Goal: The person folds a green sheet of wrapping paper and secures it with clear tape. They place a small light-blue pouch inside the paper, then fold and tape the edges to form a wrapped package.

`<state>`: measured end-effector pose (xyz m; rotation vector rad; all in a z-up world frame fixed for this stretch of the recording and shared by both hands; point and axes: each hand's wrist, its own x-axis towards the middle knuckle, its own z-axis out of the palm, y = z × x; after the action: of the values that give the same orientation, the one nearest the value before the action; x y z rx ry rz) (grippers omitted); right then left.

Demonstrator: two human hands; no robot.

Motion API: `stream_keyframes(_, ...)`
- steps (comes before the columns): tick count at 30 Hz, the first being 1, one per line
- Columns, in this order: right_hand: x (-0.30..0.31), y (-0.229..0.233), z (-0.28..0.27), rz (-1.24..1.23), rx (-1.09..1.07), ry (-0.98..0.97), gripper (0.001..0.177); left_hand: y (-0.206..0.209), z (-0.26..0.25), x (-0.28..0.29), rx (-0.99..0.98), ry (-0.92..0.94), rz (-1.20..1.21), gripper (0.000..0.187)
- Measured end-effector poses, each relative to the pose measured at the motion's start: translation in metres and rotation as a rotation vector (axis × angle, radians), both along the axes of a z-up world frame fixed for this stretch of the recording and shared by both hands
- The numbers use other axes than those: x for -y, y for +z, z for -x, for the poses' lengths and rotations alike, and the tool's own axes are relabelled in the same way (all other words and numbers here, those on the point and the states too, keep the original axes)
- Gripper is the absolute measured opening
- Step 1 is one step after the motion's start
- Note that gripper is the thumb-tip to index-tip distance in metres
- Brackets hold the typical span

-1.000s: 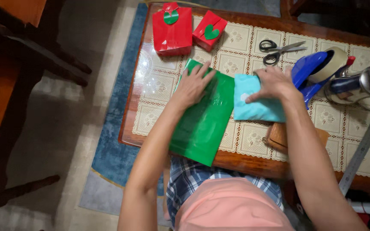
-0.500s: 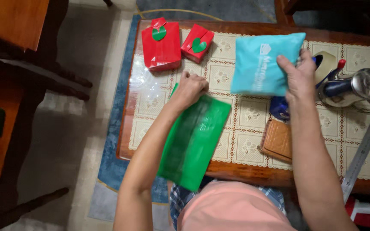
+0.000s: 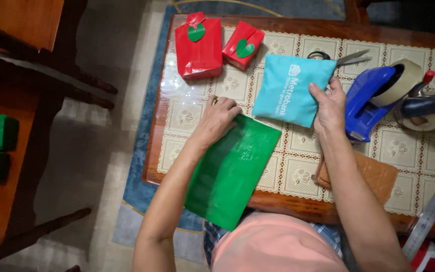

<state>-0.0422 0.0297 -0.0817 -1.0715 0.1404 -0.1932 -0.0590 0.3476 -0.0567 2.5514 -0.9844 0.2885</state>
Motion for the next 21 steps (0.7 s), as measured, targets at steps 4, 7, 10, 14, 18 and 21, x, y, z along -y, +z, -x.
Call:
stream_keyframes(4, 0.008, 0.009, 0.011, 0.005, 0.040, -0.036, 0.045, -0.014, -0.002, 0.006, -0.017, -0.076, 0.135, 0.014)
stream_keyframes(7, 0.013, 0.019, 0.014, 0.015, 0.053, -0.029, 0.045, -0.014, -0.008, 0.010, -0.053, -0.154, 0.200, 0.009)
stream_keyframes(10, 0.014, 0.026, 0.018, 0.053, 0.045, -0.028, 0.044, -0.003, -0.015, 0.019, -0.214, -0.207, 0.158, 0.005)
stream_keyframes(14, 0.013, 0.028, 0.019, 0.042, 0.040, -0.009, 0.041, 0.016, -0.019, 0.026, -0.237, -0.285, 0.104, 0.005)
stream_keyframes(18, 0.013, 0.026, 0.019, 0.085, -0.052, -0.029, 0.043, 0.022, -0.021, 0.026, -0.249, -0.334, 0.176, 0.005)
stream_keyframes(21, 0.016, 0.036, 0.021, 0.203, -0.014, -0.133, 0.043, 0.014, -0.034, 0.032, -0.198, -0.265, 0.076, 0.006)
